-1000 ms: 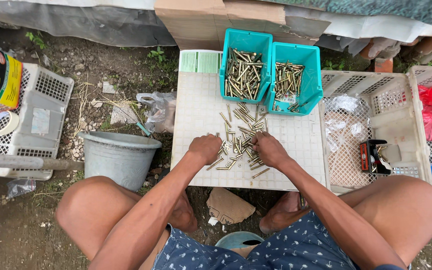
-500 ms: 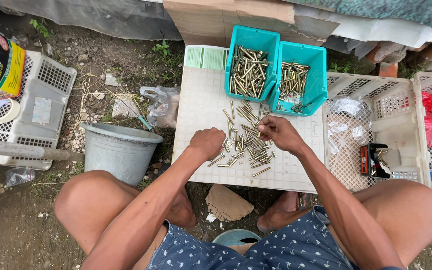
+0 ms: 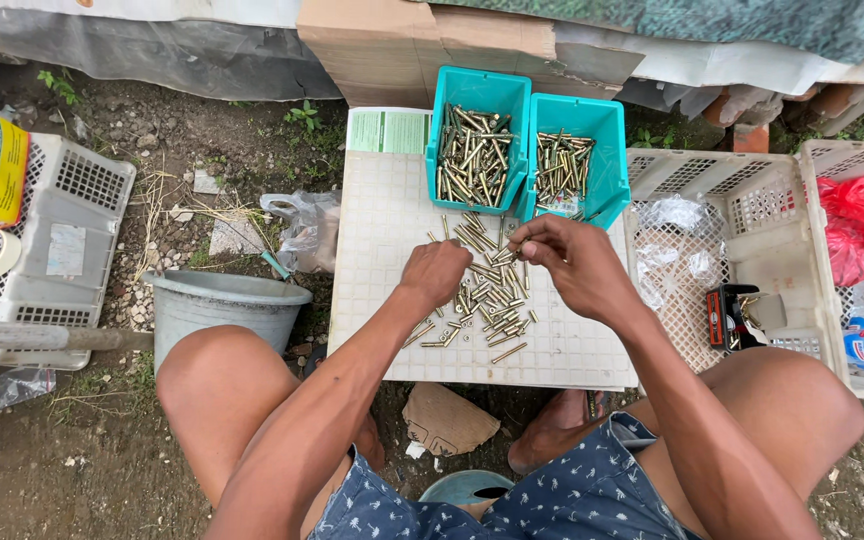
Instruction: The person sits on the ground and sorts brass bullet casings by hand. They pick up individual casings from a pile on a white tiled surface, inspect them, and place them into two teal plastic bins.
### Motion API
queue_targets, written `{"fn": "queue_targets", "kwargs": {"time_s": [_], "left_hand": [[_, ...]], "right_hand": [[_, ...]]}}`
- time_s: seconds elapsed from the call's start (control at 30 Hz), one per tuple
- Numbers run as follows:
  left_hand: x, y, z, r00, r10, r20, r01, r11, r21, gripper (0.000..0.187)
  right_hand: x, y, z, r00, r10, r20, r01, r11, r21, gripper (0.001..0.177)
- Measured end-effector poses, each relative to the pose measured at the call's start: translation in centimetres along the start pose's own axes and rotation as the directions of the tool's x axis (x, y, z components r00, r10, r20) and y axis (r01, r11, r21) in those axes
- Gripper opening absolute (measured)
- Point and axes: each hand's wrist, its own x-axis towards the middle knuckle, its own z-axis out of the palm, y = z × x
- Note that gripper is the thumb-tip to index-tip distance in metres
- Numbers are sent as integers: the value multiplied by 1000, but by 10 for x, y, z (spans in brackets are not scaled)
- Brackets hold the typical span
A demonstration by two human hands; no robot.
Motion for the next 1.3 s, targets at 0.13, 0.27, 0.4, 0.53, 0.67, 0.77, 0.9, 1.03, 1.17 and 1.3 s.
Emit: {"fn": "queue_targets", "kwargs": {"time_s": [0.13, 0.27, 0.4, 0.53, 0.67, 0.77, 0.9, 1.03, 1.17, 1.3], "left_hand": [[15, 18, 8, 997, 72, -10, -72, 997, 18, 24], [26, 26, 14, 996, 90, 7, -90, 994, 66, 20], [36, 23, 29, 995, 82, 50, -87, 991, 102, 23], [31, 21, 32, 992, 87, 91, -97, 990, 107, 22], [27, 19, 27, 992, 69, 106, -80, 991, 107, 24], [26, 13, 27, 992, 57, 112, -67, 994, 91, 24], [30, 0, 27, 995, 19, 103, -22, 999, 36, 25], [26, -2, 9, 997, -10, 70, 9, 1000, 8, 23], [18, -2, -8, 998, -40, 47, 40, 999, 1, 21], [19, -20, 1, 996, -81, 46, 80, 997, 20, 19]], "right_hand": [[-15, -24, -19, 998, -5, -67, -2, 995, -103, 15], [-19, -31, -29, 993, -45, -112, 27, 987, -157, 13], [-16, -28, -34, 990, -72, -121, 49, 982, -184, 11], [-13, -27, -35, 992, -64, -113, 42, 982, -181, 12], [-12, -28, -34, 992, -80, -95, 62, 982, -179, 13], [-11, -26, -35, 993, -84, -82, 67, 980, -187, 13], [-13, -29, -35, 995, -76, -66, 63, 980, -191, 14], [-13, -20, -36, 995, -78, -68, 63, 976, -209, 13], [-16, -18, -38, 994, -73, -79, 55, 975, -216, 13], [-20, -16, -39, 995, -58, -82, 40, 976, -213, 14]]}}
